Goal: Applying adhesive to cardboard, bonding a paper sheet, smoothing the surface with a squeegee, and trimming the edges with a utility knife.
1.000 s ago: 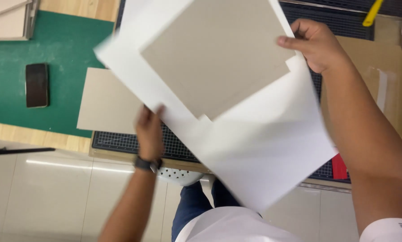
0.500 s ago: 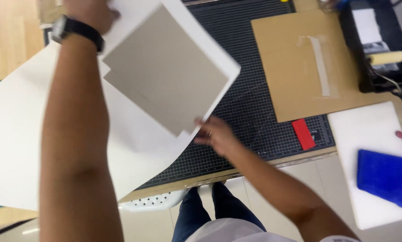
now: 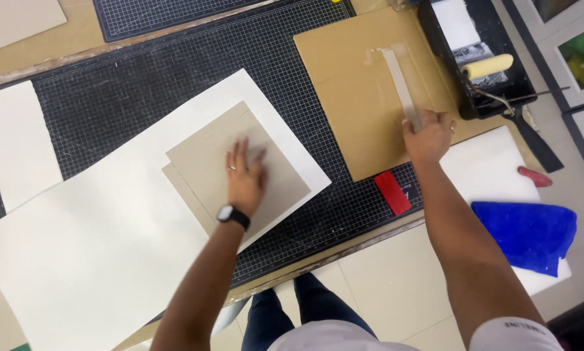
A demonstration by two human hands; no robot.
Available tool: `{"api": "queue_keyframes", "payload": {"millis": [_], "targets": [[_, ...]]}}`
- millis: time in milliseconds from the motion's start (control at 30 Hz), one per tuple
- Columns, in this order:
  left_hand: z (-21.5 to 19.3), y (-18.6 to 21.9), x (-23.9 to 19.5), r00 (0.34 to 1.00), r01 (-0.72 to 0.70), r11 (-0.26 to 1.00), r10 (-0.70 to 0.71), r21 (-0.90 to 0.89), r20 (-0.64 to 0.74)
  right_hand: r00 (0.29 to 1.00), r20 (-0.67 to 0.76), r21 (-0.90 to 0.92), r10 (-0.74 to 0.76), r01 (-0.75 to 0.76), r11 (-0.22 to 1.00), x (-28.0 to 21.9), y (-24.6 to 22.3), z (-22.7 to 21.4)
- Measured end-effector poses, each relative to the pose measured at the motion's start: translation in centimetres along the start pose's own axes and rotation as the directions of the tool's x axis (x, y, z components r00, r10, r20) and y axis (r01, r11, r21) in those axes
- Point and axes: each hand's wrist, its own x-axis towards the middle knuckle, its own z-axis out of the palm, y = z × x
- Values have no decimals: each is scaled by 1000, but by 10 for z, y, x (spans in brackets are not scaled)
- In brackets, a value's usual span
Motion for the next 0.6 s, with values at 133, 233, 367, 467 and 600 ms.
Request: {"api": "queue_keyframes", "payload": {"millis": [133, 233, 367, 467, 600], "targets": [[1, 53, -3, 985, -147, 974, 128, -173, -116, 998, 53, -204, -28, 38, 978, 19, 6, 22], [5, 79, 15, 971, -212, 962, 188, -171, -145, 985, 165, -284, -45, 91, 954, 26, 4, 21], [-4, 126, 59, 958, -278, 935, 255, -218, -131, 952, 302, -363, -48, 162, 918, 37, 3, 12], [1, 172, 90, 926, -378, 911, 369, -166, -83, 942, 293, -345, -163, 263, 901, 22, 23, 5], [20, 237, 131, 870, -487, 867, 492, -106, 25, 862, 104, -300, -496, 502, 811, -14, 20, -58]]}}
